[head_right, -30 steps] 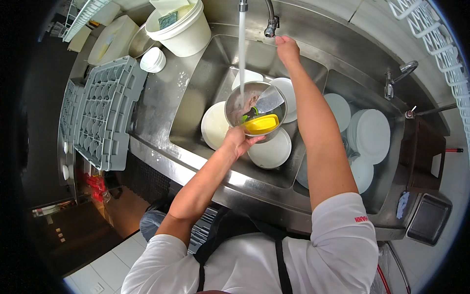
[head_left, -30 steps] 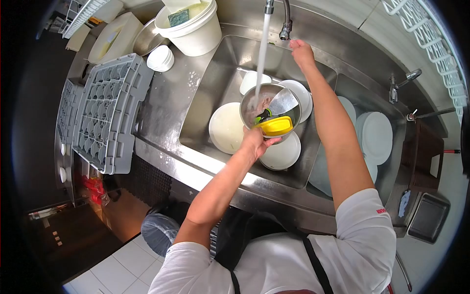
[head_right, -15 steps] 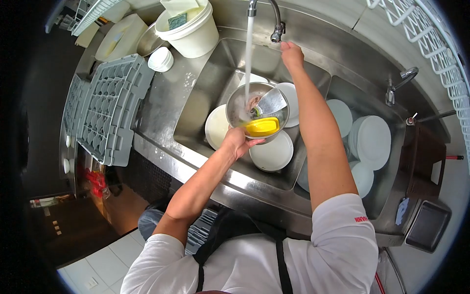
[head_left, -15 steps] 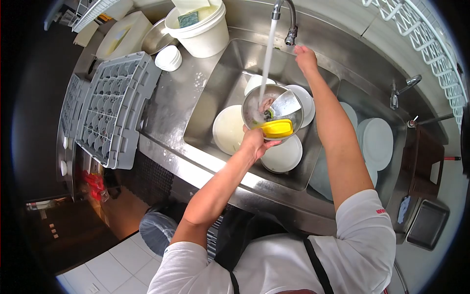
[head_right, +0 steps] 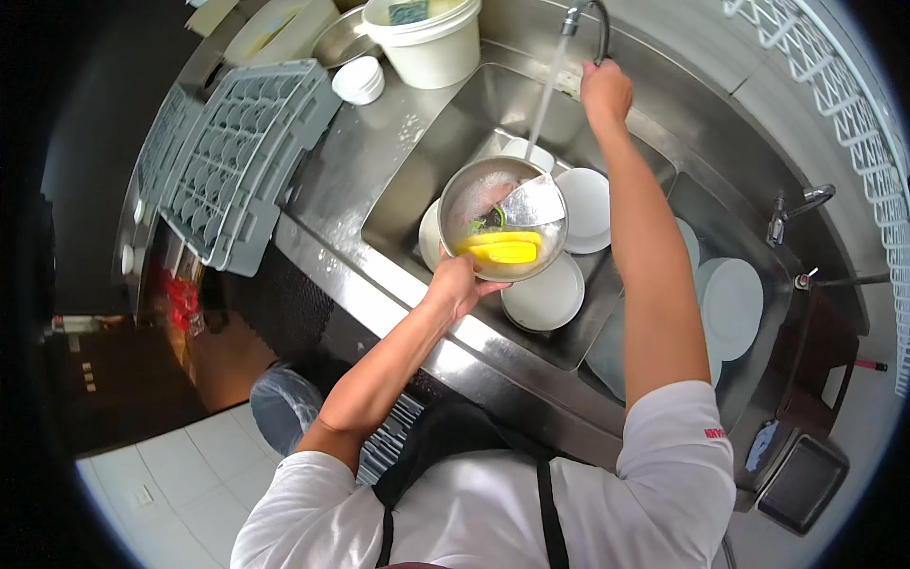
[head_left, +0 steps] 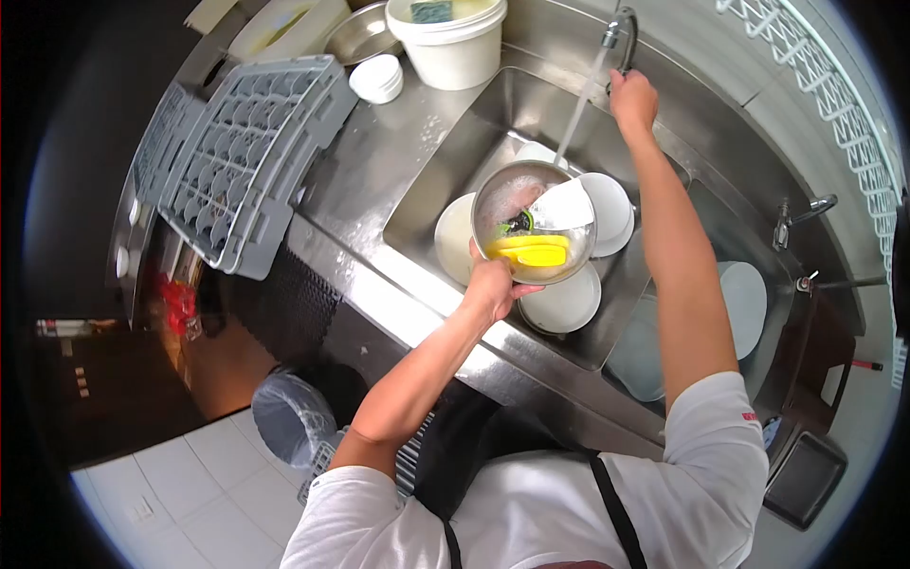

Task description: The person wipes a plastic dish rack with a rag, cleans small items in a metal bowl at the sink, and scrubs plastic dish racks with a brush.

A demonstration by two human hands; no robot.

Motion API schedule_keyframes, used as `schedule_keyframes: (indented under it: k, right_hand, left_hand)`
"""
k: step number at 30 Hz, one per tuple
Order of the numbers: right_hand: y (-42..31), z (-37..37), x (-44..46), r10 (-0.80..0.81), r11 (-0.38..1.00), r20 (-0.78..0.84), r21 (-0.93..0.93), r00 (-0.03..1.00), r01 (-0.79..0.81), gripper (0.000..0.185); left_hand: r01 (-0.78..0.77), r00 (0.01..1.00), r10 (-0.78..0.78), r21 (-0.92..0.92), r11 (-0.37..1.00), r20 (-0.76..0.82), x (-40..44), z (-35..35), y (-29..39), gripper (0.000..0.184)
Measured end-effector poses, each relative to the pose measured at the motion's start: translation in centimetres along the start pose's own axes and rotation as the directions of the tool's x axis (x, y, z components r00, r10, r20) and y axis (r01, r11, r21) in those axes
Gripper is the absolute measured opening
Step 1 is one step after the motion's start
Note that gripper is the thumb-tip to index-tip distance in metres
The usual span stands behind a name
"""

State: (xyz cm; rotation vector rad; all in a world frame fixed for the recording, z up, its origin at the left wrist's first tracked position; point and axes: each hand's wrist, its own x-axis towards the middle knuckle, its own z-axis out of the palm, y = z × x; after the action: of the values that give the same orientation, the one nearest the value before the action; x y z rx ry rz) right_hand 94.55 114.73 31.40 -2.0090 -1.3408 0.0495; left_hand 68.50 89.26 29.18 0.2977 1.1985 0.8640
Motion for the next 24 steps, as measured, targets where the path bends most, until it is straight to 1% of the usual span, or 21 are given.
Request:
schedule_keyframes:
  k: [2, 3, 5, 6, 7, 8, 9, 10, 11, 12, 13, 14, 15, 16, 17, 19, 20, 21, 22, 23, 24]
  right_hand:
    - [0.2, 2.8, 0.9, -0.124, 0.992, 0.053, -0.017, 0.991, 0.125, 0.043]
    - [0.3, 3.6, 1.4, -0.194, 0.980, 0.081, -0.022, 0.978, 0.197, 0.045]
    - [-0.7, 1.7, 0.3, -0.180, 0.984, 0.148, 0.011, 0.973, 0.180, 0.045]
    - [0.8, 2.8, -0.6, -0.218, 0.965, 0.007, 0.149, 0.976, 0.215, 0.051]
    - [1.6, 2.5, -2.1, -0.150, 0.961, 0.058, 0.244, 0.987, 0.132, 0.056]
    - [1.2, 0.8, -5.0, -0.172, 0.927, 0.049, 0.345, 0.984, 0.145, 0.057]
    - [1.0, -0.2, -7.8, -0.057, 0.899, 0.067, 0.437, 0.996, 0.022, 0.053]
    - [2.0, -1.2, -9.9, -0.270, 0.936, -0.058, 0.217, 0.961, 0.276, 0.048]
    - [1.6, -2.5, -12.9, -0.285, 0.940, -0.066, 0.175, 0.956, 0.293, 0.043]
    - [5.1, -1.3, -13.7, -0.315, 0.886, -0.148, 0.309, 0.938, 0.346, 0.040]
    - [5.4, -5.3, -16.0, -0.196, 0.914, -0.078, 0.346, 0.978, 0.210, 0.037]
    - [3.5, -8.1, -18.9, -0.174, 0.905, -0.084, 0.379, 0.981, 0.193, 0.035]
    - [-0.3, -9.5, -23.7, -0.150, 0.834, -0.118, 0.518, 0.982, 0.190, 0.036]
    - [-2.4, -9.7, -25.8, -0.081, 0.760, -0.101, 0.637, 0.992, 0.127, 0.037]
    - [-1.1, -7.3, -25.3, -0.184, 0.651, -0.105, 0.732, 0.977, 0.201, 0.034]
    - [-6.9, -8.4, -31.7, -0.243, 0.546, -0.084, 0.812, 0.967, 0.208, 0.028]
    - [-8.3, -13.6, -19.2, -0.329, 0.504, -0.050, 0.835, 0.943, 0.220, 0.027]
    - [-10.8, -12.3, -29.1, -0.472, 0.470, -0.022, 0.839, 0.881, 0.273, 0.026]
    - [-13.0, -10.8, -32.9, -0.586, 0.431, -0.006, 0.844, 0.810, 0.318, 0.025]
    - [-15.6, -10.9, -35.0, -0.732, 0.426, -0.018, 0.768, 0.681, 0.479, 0.022]
    - [-18.7, -12.2, -38.6, -0.814, 0.379, 0.102, 0.839, 0.572, 0.390, 0.020]
  left_hand:
    - [-0.006, 0.997, 0.013, -0.101, 0.995, 0.071, -0.5, -2.0, -0.9, 0.067]
    - [-0.040, 0.996, 0.048, -0.105, 0.994, 0.072, -1.8, -2.4, -0.6, 0.058]
    - [-0.114, 0.991, 0.122, -0.138, 0.984, 0.052, -5.9, -2.9, 0.4, 0.048]
    - [-0.093, 0.991, 0.108, -0.166, 0.982, 0.082, -7.4, -3.8, 0.7, 0.044]
    - [-0.115, 0.988, 0.132, -0.184, 0.976, 0.080, -9.3, -4.5, 1.1, 0.043]
    - [-0.145, 0.985, 0.161, -0.207, 0.968, 0.067, -11.4, -5.4, 1.6, 0.041]
    - [-0.186, 0.979, 0.200, -0.234, 0.954, 0.034, -13.4, -6.5, 1.5, 0.040]
    - [-0.176, 0.984, 0.179, -0.287, 0.942, -0.017, -15.0, -8.1, 1.2, 0.040]
    - [-0.195, 0.980, 0.190, -0.373, 0.907, -0.051, -16.8, -9.6, 0.5, 0.040]
    - [-0.262, 0.962, 0.273, -0.405, 0.876, -0.032, -18.5, -11.1, -0.8, 0.041]
    - [-0.321, 0.945, 0.317, -0.421, 0.848, -0.082, -21.1, -11.2, -1.8, 0.044]
    - [-0.394, 0.918, 0.369, -0.443, 0.806, -0.144, -22.9, -12.0, -3.5, 0.055]
    - [-0.466, 0.884, 0.388, -0.449, 0.762, -0.259, -26.1, -13.7, -4.4, 0.070]
    - [-0.538, 0.841, 0.426, -0.429, 0.726, -0.335, -28.7, -15.2, -5.9, 0.075]
    - [-0.602, 0.793, 0.461, -0.401, 0.690, -0.399, -31.1, -16.7, -7.6, 0.081]
    - [-0.681, 0.715, 0.463, -0.372, 0.631, -0.523, -34.7, -19.9, -12.3, 0.089]
    - [-0.695, 0.692, 0.474, -0.326, 0.641, -0.545, -33.9, -7.6, -5.7, 0.094]
    - [-0.728, 0.664, 0.448, -0.383, 0.569, -0.598, -36.7, -15.8, -12.5, 0.095]
    - [-0.753, 0.643, 0.428, -0.423, 0.503, -0.635, -37.4, -19.7, -15.9, 0.096]
    - [-0.778, 0.618, 0.409, -0.449, 0.439, -0.671, -38.6, -20.9, -18.4, 0.097]
    - [-0.818, 0.564, 0.335, -0.456, 0.352, -0.754, -39.0, -21.9, -20.9, 0.093]
